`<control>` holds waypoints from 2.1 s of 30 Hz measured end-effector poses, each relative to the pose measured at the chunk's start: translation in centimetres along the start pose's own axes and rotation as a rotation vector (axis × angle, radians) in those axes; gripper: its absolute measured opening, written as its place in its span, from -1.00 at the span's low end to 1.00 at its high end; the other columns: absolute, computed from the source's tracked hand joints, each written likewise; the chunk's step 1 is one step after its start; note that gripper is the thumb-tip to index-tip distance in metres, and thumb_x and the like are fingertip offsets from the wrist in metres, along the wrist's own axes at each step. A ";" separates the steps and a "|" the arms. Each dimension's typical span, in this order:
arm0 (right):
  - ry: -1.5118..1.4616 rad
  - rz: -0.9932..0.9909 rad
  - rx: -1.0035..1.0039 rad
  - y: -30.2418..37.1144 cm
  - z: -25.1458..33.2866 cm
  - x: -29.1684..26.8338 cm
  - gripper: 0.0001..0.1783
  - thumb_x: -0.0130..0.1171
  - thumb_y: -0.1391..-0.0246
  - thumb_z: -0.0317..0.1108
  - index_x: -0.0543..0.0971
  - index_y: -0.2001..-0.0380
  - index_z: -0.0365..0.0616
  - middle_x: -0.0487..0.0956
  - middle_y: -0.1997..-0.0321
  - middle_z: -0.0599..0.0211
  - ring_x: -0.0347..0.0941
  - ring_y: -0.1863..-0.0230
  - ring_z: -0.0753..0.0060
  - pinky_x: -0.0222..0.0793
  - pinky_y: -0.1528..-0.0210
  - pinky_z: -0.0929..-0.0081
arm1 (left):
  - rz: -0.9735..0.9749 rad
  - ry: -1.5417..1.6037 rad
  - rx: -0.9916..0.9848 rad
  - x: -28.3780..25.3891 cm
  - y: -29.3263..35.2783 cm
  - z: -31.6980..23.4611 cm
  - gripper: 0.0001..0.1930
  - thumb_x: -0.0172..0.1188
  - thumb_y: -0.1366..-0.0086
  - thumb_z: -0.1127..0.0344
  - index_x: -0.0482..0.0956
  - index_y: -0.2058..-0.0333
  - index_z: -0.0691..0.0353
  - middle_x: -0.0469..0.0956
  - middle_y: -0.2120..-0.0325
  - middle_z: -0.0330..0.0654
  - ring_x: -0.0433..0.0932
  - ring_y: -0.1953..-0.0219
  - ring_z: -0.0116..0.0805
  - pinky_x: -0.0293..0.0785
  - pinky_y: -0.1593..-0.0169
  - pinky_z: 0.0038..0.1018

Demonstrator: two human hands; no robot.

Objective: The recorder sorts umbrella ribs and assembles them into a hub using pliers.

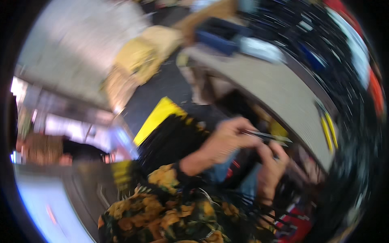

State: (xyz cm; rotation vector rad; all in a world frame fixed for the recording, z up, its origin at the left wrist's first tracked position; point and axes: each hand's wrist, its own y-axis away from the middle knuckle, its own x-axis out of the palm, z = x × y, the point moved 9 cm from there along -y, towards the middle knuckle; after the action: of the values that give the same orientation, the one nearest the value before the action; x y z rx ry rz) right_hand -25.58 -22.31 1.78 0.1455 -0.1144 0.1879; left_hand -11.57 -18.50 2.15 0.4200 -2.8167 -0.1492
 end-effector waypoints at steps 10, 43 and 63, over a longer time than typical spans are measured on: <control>-0.116 0.211 -0.096 1.4 2.0 0.3 -0.83 0.22 0.08 -0.48 0.52 0.35 -0.24 0.49 0.40 0.52 0.33 0.38 0.78 0.26 0.33 0.74 | 0.112 0.383 -0.037 2.1 1.4 1.5 -0.78 0.16 -0.13 0.49 0.43 0.21 0.34 0.52 0.33 -0.20 0.47 0.29 -0.50 0.40 0.17 -0.56; 0.200 0.278 -0.476 -2.5 13.9 -5.6 -0.62 -0.11 -0.17 -0.10 0.51 0.42 -0.20 0.48 0.47 0.41 0.30 0.52 0.71 0.19 0.56 0.76 | 0.163 0.613 -0.243 8.1 3.0 3.5 -0.67 0.12 -0.14 0.49 0.43 0.08 0.42 0.50 0.15 -0.03 0.54 0.25 -0.46 0.51 0.20 -0.57; 0.342 0.632 -0.050 -4.4 8.5 0.2 -0.62 0.25 0.09 -0.42 0.36 0.18 -0.17 0.43 0.55 0.52 0.32 0.56 0.78 0.21 0.55 0.83 | 0.197 0.734 -0.241 8.1 2.7 2.7 -0.75 0.11 -0.15 0.51 0.41 0.16 0.36 0.50 0.26 -0.19 0.47 0.24 -0.54 0.41 0.10 -0.61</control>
State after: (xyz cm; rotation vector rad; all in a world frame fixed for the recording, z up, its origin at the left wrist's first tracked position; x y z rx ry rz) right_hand -25.33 -27.90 9.59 0.0209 0.1809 0.8352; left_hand -20.55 -18.25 2.11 0.1016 -2.0690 -0.2330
